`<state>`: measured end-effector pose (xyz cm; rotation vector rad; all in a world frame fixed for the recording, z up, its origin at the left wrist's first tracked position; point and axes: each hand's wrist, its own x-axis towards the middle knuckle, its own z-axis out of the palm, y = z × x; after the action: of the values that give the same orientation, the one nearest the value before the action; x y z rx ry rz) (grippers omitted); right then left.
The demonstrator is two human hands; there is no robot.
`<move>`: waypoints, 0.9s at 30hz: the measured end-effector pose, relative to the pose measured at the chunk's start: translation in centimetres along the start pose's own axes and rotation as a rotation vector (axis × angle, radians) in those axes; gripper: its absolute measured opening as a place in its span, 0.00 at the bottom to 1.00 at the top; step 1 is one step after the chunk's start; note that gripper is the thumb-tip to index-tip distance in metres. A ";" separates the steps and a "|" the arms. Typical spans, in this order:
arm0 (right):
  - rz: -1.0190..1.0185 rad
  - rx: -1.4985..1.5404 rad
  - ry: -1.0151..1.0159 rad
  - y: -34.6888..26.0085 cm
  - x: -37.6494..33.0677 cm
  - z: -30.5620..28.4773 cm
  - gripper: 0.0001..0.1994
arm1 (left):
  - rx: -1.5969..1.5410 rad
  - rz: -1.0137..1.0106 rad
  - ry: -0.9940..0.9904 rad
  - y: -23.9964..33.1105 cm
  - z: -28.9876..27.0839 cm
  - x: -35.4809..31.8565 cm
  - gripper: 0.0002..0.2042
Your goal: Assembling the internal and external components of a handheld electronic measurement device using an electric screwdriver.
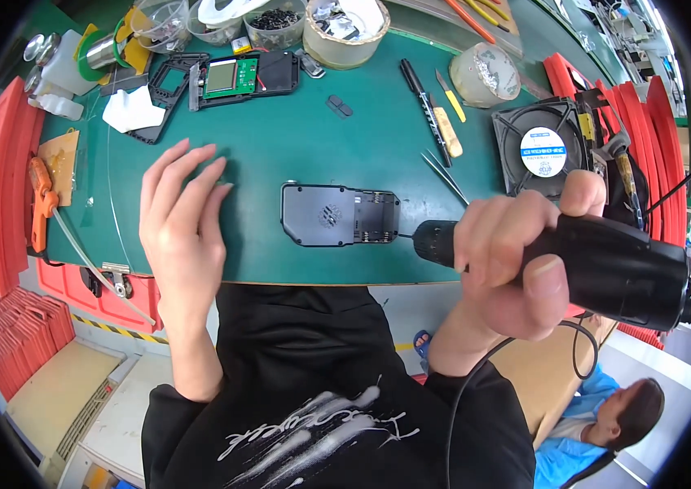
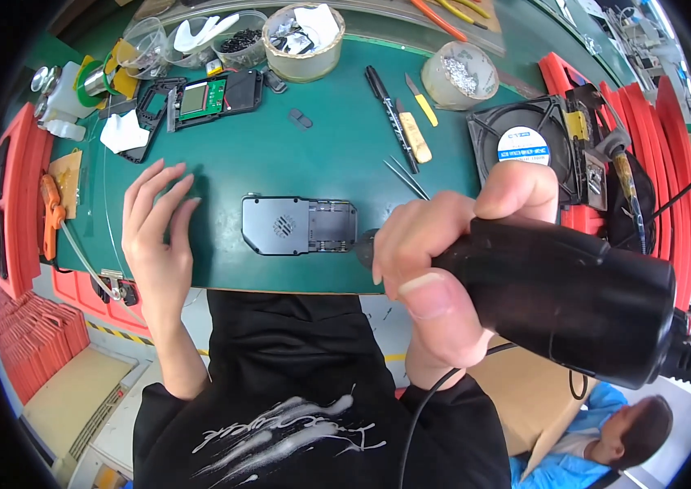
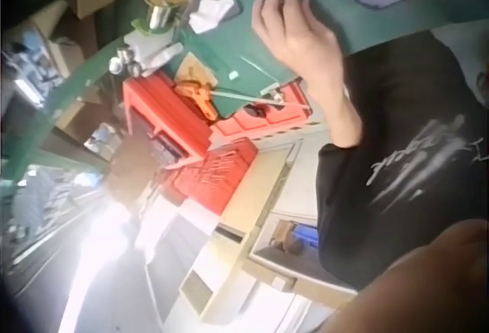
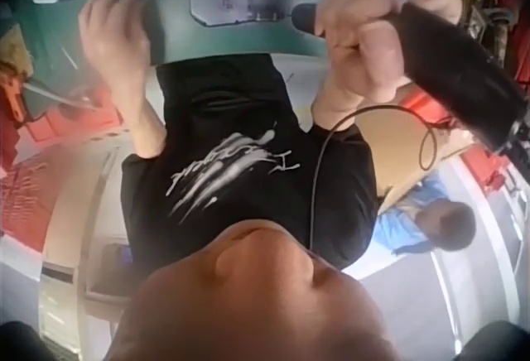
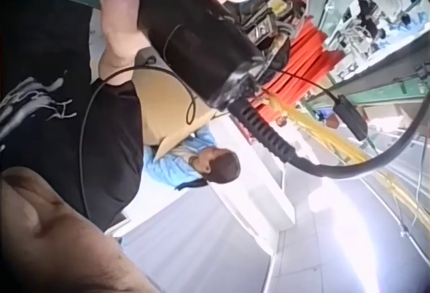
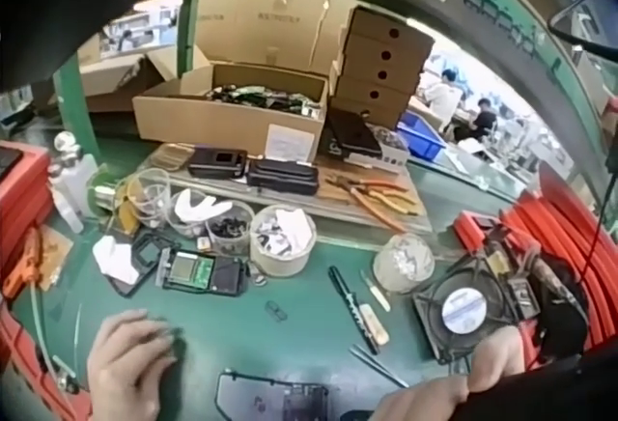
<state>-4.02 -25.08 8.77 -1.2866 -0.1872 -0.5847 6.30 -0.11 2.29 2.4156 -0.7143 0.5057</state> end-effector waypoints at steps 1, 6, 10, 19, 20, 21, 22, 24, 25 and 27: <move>0.002 -0.005 -0.001 0.1 -0.1 0.0 0.26 | -0.072 0.030 -0.058 0.8 0.0 -0.3 0.16; 0.002 -0.011 0.011 0.7 0.1 0.4 0.26 | -0.287 0.107 -0.327 5.3 0.8 -0.6 0.30; 0.009 -0.072 0.030 0.4 -0.1 1.2 0.26 | -0.325 0.075 -0.327 5.2 1.9 -1.2 0.33; 0.005 -0.218 0.093 1.0 -0.1 3.1 0.21 | -0.391 0.068 -0.292 5.0 2.1 -1.1 0.34; 0.002 -0.245 0.122 1.0 -0.1 3.2 0.20 | -0.393 0.064 -0.290 5.1 2.1 -1.2 0.34; 0.002 -0.248 0.118 1.0 -0.1 3.2 0.20 | -0.396 0.060 -0.288 5.1 2.1 -1.2 0.34; 0.004 -0.265 0.109 1.0 -0.2 3.2 0.20 | -0.399 0.057 -0.287 5.1 2.1 -1.3 0.34; 0.005 -0.299 0.095 1.1 -0.3 3.1 0.19 | -0.401 0.061 -0.281 5.0 2.1 -1.4 0.34; 0.004 -0.301 0.095 1.0 -0.3 3.2 0.19 | -0.400 0.065 -0.277 5.0 2.2 -1.4 0.34; -0.023 -0.270 0.102 1.0 -0.3 3.3 0.18 | -0.400 0.070 -0.273 4.9 2.2 -1.4 0.34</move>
<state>-3.09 -21.73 8.72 -1.5126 -0.0389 -0.7114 2.74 -4.32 1.94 2.1038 -0.9201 0.0463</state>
